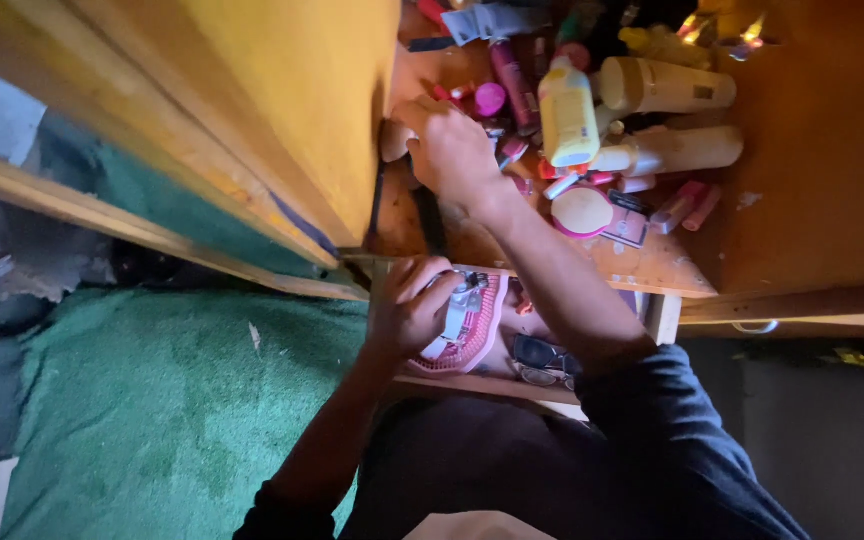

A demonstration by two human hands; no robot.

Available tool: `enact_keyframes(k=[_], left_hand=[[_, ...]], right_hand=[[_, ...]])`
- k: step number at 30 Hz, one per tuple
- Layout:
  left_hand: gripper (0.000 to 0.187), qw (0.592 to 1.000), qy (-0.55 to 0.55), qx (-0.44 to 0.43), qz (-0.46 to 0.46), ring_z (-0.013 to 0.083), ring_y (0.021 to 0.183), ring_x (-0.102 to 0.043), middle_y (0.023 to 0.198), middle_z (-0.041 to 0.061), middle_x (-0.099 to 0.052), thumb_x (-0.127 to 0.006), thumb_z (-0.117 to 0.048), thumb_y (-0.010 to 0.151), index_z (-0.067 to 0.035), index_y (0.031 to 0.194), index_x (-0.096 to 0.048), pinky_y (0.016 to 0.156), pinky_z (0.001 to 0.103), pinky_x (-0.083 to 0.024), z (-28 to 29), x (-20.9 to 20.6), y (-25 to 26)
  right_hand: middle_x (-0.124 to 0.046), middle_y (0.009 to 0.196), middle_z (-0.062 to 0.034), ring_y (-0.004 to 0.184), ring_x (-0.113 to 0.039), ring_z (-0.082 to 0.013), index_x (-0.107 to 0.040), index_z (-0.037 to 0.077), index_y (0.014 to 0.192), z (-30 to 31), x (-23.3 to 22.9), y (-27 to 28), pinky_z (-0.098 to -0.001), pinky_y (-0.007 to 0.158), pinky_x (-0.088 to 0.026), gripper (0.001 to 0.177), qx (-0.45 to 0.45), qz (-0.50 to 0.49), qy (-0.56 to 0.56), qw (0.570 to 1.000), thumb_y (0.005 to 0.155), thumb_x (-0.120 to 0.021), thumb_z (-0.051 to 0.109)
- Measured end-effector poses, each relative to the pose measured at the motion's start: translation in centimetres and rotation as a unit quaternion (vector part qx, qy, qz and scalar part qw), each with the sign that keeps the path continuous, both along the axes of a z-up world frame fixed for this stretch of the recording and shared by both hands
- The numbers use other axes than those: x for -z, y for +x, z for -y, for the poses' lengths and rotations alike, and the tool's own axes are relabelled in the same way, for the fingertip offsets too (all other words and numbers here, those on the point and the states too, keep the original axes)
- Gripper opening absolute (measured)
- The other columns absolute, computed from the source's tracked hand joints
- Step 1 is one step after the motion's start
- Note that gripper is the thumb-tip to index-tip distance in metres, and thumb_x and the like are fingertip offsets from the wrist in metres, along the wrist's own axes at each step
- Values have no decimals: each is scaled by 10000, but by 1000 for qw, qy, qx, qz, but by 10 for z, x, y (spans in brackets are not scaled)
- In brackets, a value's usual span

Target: Organizing and arranging various cosmetic products, including bottles, brushes, and compacts, between a shelf and a drawer.

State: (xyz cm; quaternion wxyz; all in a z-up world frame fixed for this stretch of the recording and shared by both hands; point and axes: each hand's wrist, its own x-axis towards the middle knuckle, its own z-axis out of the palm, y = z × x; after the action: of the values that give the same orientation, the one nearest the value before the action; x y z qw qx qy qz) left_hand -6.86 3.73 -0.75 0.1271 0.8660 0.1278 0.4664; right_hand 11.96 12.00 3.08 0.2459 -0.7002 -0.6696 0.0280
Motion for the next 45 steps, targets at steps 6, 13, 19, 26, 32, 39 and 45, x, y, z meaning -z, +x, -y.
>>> enact_keyframes(k=[6, 13, 19, 26, 32, 39, 45], left_hand=[[256, 995, -70, 19, -74, 345, 853, -558, 1026, 160, -651, -543, 127, 817, 0, 976, -698, 772, 452, -450, -6, 21, -9], [228, 987, -154, 7, -52, 342, 1003, -615, 1083, 211, -666, -567, 87, 870, 69, 1045, -712, 881, 438, -512, -15, 28, -24], [197, 988, -149, -43, -7, 324, 982, -625, 1041, 174, -660, -595, 127, 897, 34, 1031, -707, 860, 417, -549, -5, 8, -31], [255, 965, -229, 53, -118, 330, 901, -720, 958, 90, -697, -673, 39, 860, -146, 1026, -727, 761, 434, -592, 39, 48, -24], [136, 838, -289, 61, -458, 376, 781, -752, 969, 154, -712, -595, -60, 893, -69, 959, -713, 678, 474, -610, 71, 79, -17], [311, 847, -262, 2, -462, 397, 919, -712, 1045, 202, -649, -690, -16, 860, 57, 1154, -621, 760, 453, -621, 64, 72, -15], [313, 842, -273, -29, -464, 368, 931, -715, 1069, 198, -635, -708, -62, 890, 46, 1174, -636, 785, 418, -608, 46, 65, -26]], right_hand=[[-646, 1082, -216, 989, -665, -448, -614, -13, 1148, -45, 37, -2, -477, 764, -585, 374, -44, 48, -94, 993, 781, -672, 30], [-654, 1065, -178, 914, -661, -397, -605, 25, 1176, -37, 39, -8, -486, 701, -575, 554, -3, 100, -50, 994, 770, -840, 321], [-702, 1068, -128, 1003, -651, -283, -615, -29, 1297, 53, -40, -14, -397, 892, -588, 473, -35, -64, 75, 995, 840, -738, -48], [-605, 993, -145, 951, -636, -398, -654, 75, 1173, 182, -12, -29, -484, 846, -547, 440, 25, -166, 68, 984, 765, -818, 92], [-622, 1079, -135, 981, -665, -404, -622, 131, 1262, 236, 71, -29, -501, 855, -560, 587, 80, -245, -47, 965, 709, -821, 136], [-643, 1064, -177, 982, -667, -430, -629, 39, 1227, 248, 104, -27, -522, 856, -541, 567, 53, -236, -57, 969, 704, -838, 105], [-661, 1102, -119, 981, -673, -365, -620, 126, 1244, 236, 134, -32, -458, 832, -557, 588, 48, -137, -88, 985, 707, -853, 187]])
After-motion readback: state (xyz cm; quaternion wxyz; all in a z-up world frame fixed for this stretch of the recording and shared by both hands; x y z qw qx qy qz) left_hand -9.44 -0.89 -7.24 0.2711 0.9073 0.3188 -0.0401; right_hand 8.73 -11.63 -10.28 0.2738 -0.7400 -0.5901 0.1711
